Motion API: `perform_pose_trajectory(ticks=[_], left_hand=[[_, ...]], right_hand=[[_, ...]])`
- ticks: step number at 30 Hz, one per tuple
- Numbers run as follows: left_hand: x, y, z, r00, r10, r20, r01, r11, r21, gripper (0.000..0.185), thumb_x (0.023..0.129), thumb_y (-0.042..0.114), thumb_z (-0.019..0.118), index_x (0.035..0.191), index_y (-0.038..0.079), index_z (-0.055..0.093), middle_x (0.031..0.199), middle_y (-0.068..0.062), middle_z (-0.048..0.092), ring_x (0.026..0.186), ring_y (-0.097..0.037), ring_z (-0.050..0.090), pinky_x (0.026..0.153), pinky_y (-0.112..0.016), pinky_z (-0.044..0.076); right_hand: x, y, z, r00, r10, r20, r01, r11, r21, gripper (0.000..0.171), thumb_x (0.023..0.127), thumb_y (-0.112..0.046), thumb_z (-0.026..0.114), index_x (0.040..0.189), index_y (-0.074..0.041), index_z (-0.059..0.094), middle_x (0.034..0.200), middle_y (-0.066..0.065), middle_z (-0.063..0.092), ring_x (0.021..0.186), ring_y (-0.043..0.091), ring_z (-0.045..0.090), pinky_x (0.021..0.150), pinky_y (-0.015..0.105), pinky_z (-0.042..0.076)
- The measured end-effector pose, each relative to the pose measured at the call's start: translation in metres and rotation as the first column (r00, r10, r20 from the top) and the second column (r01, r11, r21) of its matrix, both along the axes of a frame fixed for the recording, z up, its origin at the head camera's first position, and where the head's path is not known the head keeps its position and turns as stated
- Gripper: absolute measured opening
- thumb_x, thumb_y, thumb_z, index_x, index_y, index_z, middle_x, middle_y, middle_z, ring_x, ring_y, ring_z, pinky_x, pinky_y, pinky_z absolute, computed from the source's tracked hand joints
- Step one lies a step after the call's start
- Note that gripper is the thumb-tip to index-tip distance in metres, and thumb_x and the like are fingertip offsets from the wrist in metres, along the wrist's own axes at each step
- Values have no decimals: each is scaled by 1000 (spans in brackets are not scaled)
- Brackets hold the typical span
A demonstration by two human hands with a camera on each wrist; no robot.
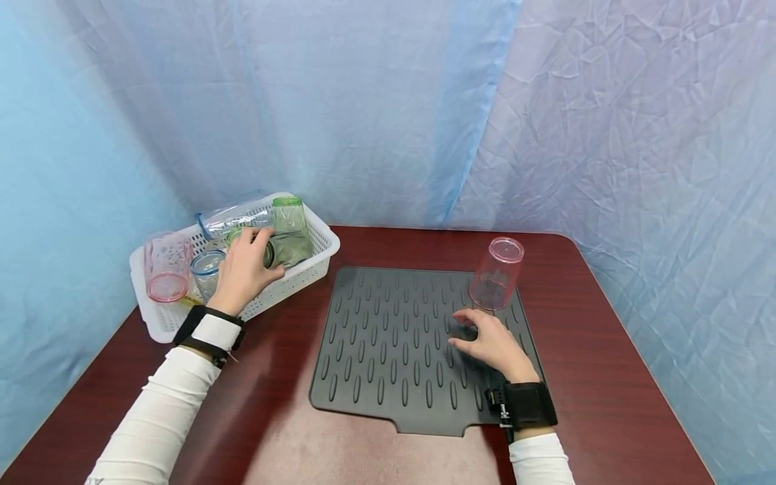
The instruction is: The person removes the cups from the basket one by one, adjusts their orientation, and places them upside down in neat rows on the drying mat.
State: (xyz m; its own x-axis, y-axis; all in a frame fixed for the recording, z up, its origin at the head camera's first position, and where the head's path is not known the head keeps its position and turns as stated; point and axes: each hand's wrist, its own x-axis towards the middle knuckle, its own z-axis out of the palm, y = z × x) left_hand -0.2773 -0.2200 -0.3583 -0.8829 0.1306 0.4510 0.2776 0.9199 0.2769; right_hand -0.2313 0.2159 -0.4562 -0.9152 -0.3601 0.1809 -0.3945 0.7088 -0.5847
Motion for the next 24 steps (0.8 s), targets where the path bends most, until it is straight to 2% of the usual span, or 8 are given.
perform_pose_trajectory(ticks=[7,11,17,24], left_hand=[[2,8,17,1000,-28,-15,27,999,-30,60,75,11,75,130,1,52,126,-26,48,107,-46,49,69,-61,46],[4,16,25,997,-56,-54,53,997,-48,59,74,10,75,128,1,53,126,-25,49,109,-46,49,66,-63,47],[7,27,32,988,-96,-122,84,992,-98,61,73,10,77,128,1,54,125,-25,50,111,-46,48,61,-61,48],[9,36,38,981,-140,-136,123,984,-126,61,73,11,77,129,1,53,124,-23,49,111,-44,48,60,-55,49]], right_hand=[[0,-2,1,1000,7,-5,-7,1000,-3,48,81,-18,79,122,-1,62,114,13,64,106,32,59,87,51,48],[0,-2,2,1000,7,-8,-7,1000,-6,48,81,-18,79,122,-1,61,115,12,63,107,32,59,88,52,47],[1,-2,4,1000,-8,-24,9,1000,8,49,81,-20,78,123,-1,62,117,12,63,109,33,58,88,53,46],[1,-4,6,1000,-14,-24,14,1000,14,49,81,-21,78,124,-2,62,120,13,62,114,35,55,91,55,44]])
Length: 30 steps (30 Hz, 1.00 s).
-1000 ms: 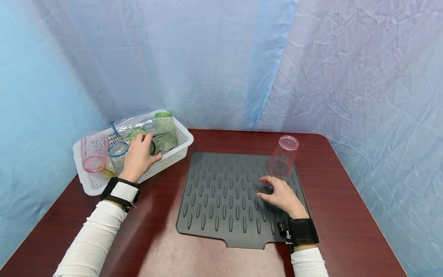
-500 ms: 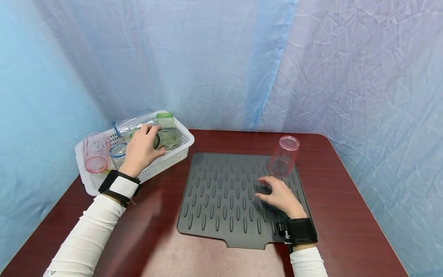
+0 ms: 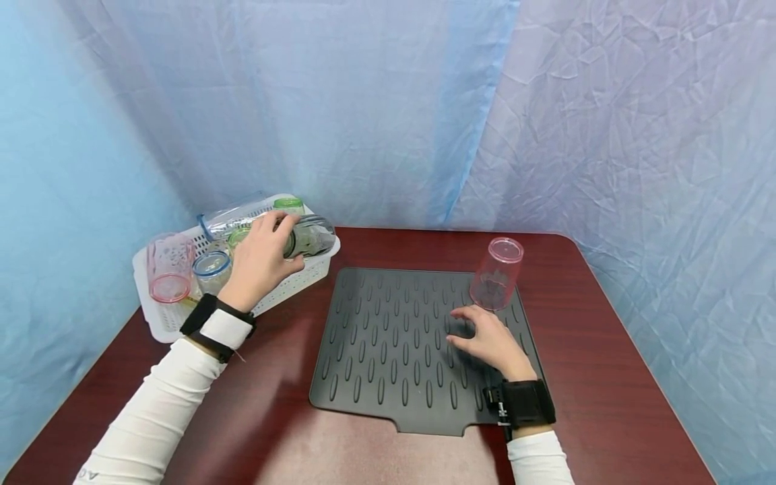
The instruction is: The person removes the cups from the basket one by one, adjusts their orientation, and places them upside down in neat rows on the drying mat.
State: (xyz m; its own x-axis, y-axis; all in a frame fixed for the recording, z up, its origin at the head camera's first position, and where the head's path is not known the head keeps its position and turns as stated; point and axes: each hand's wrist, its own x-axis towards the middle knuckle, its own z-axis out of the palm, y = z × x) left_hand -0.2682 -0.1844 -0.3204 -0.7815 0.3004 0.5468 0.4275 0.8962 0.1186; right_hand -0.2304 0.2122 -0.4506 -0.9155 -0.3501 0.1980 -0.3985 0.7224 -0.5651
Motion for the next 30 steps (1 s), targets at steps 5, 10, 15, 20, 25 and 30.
perform_pose_trajectory(ticks=[5,10,15,20,25,30], left_hand=[[2,6,2,999,-31,-19,31,999,-17,62,73,11,78,129,0,54,124,-22,50,109,-44,49,56,-52,49],[5,14,3,998,-53,-37,53,998,-24,62,72,11,78,128,1,55,123,-21,51,109,-44,50,58,-54,50],[8,23,4,995,-86,-46,84,996,-32,60,71,12,78,126,2,56,122,-20,52,108,-42,51,58,-53,51],[10,31,3,993,-109,-42,107,994,-30,60,70,13,78,125,5,56,121,-17,53,107,-40,52,53,-53,50],[11,39,0,990,-138,-33,137,990,-43,61,70,16,80,126,7,56,120,-16,52,105,-39,53,56,-52,52],[12,50,-4,986,-167,-13,166,984,-59,64,70,16,80,128,6,55,122,-18,53,106,-38,53,61,-52,53]], right_hand=[[0,-1,1,1000,-1,1,1,1000,2,49,81,-21,78,124,-2,62,120,13,62,114,35,55,92,56,44],[1,-2,2,1000,-3,-3,3,1000,4,48,82,-21,78,124,-4,62,121,12,61,114,35,55,91,56,44],[2,-3,4,1000,1,7,-1,1000,-2,50,82,-22,78,126,-5,61,126,13,59,121,37,50,94,57,42],[3,-6,6,1000,11,19,-11,1000,-3,50,83,-22,77,127,-5,60,128,14,57,123,38,48,94,57,42],[3,-9,6,1000,22,3,-22,1000,3,49,84,-22,77,127,-5,60,125,12,58,115,35,54,89,55,45],[2,-12,6,999,30,-21,-30,1000,-1,52,83,-21,77,128,-4,59,124,12,58,114,34,55,89,54,46]])
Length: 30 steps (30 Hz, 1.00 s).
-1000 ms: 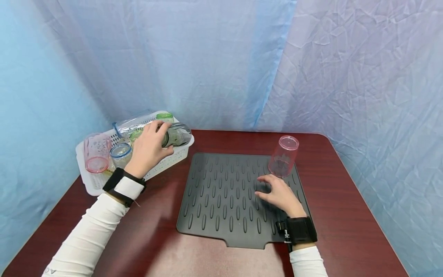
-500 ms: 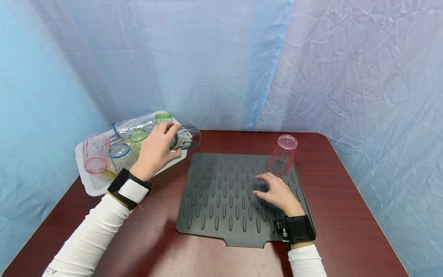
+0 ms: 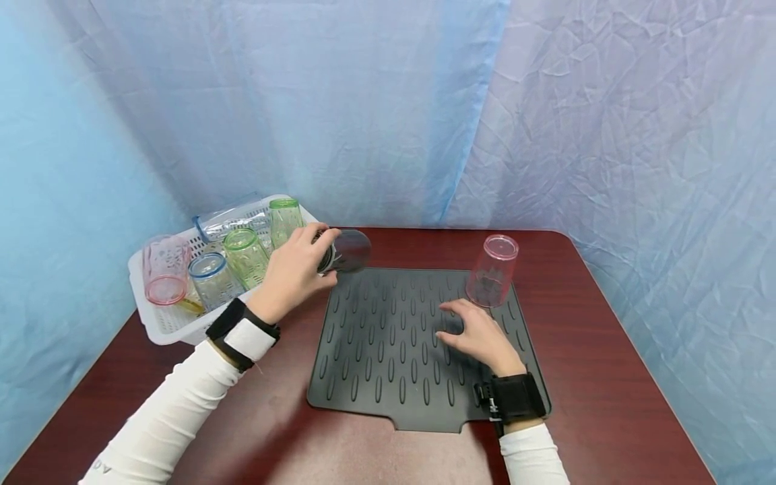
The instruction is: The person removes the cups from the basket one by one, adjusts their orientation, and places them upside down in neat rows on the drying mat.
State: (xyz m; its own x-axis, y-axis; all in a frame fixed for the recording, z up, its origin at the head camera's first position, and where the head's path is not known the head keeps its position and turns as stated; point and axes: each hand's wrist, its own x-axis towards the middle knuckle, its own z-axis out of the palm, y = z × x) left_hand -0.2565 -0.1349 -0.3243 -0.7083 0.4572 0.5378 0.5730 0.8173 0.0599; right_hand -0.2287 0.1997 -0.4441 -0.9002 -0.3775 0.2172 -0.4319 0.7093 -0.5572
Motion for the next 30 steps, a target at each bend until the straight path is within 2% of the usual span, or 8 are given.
perform_pose_trajectory(ticks=[6,12,22,30], left_hand=[[4,15,-5,998,-56,30,57,998,-19,63,72,16,80,128,6,55,124,-20,52,107,-38,53,60,-48,53],[7,31,-11,993,-120,21,121,992,-42,61,72,15,79,127,5,56,121,-18,53,103,-36,55,60,-43,53],[15,59,-20,985,-173,-2,172,978,-119,58,74,17,78,127,7,57,123,-17,54,107,-33,55,58,-36,52],[20,72,-28,974,-225,-9,222,967,-128,59,72,19,81,126,8,58,123,-16,54,106,-31,56,57,-35,53]], right_hand=[[-2,-6,2,998,-8,-55,8,1000,-2,59,82,-22,78,134,-5,54,129,14,55,118,34,51,93,52,44],[-4,-14,6,992,-3,-123,1,1000,-21,65,81,-22,79,137,-4,51,134,15,51,124,33,47,95,51,43],[-9,-24,15,982,30,-184,-44,996,-75,77,79,-22,81,142,-3,43,140,16,44,124,32,47,93,50,45],[-15,-33,23,974,80,-212,-103,989,-103,87,77,-25,83,147,-6,35,147,13,35,127,29,44,89,50,48]])
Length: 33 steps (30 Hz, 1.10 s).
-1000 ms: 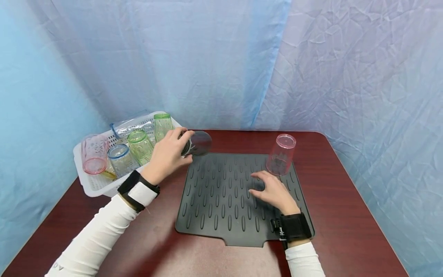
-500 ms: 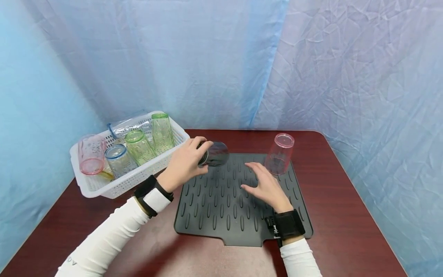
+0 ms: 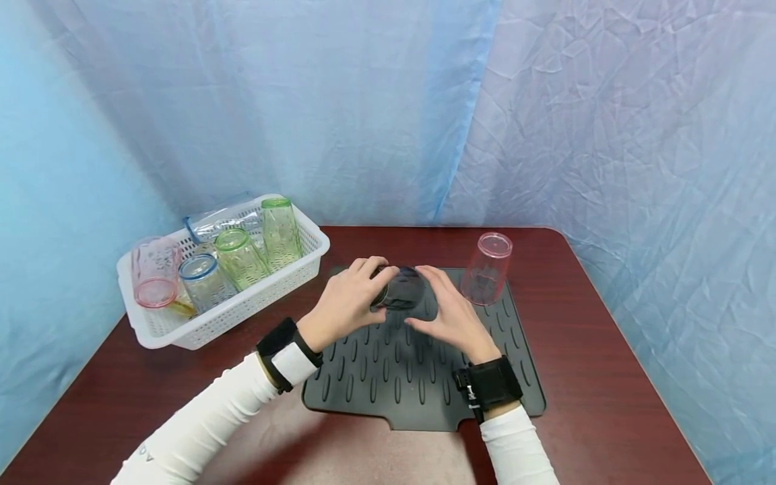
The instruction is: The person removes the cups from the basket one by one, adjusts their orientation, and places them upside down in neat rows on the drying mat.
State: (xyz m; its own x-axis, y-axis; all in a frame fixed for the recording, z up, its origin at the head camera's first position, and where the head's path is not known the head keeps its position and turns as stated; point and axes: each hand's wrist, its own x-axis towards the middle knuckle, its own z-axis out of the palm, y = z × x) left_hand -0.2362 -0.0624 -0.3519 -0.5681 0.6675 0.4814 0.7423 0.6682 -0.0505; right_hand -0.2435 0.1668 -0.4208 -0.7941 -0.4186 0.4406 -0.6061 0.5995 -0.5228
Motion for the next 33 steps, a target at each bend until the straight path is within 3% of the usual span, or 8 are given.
perform_pose_trajectory(ticks=[14,20,33], left_hand=[[8,10,-3,999,-41,5,41,999,-1,62,73,27,84,126,9,58,122,-14,54,108,-30,55,63,-36,55],[11,12,-1,998,-43,38,43,999,-7,63,74,27,83,128,9,57,123,-14,54,109,-30,54,65,-38,56],[12,8,-3,999,-22,24,22,1000,0,59,73,26,83,125,10,59,122,-13,54,106,-30,55,61,-37,55]], right_hand=[[-9,-15,6,997,75,16,-75,997,25,94,73,-26,86,147,-7,32,147,12,35,129,28,42,98,49,42],[-10,-19,4,995,93,39,-94,995,14,90,73,-21,85,146,-7,34,146,12,37,128,27,44,96,48,43],[-11,-25,1,996,87,32,-88,996,17,86,73,-21,85,144,-8,38,143,11,40,119,26,51,83,46,49]])
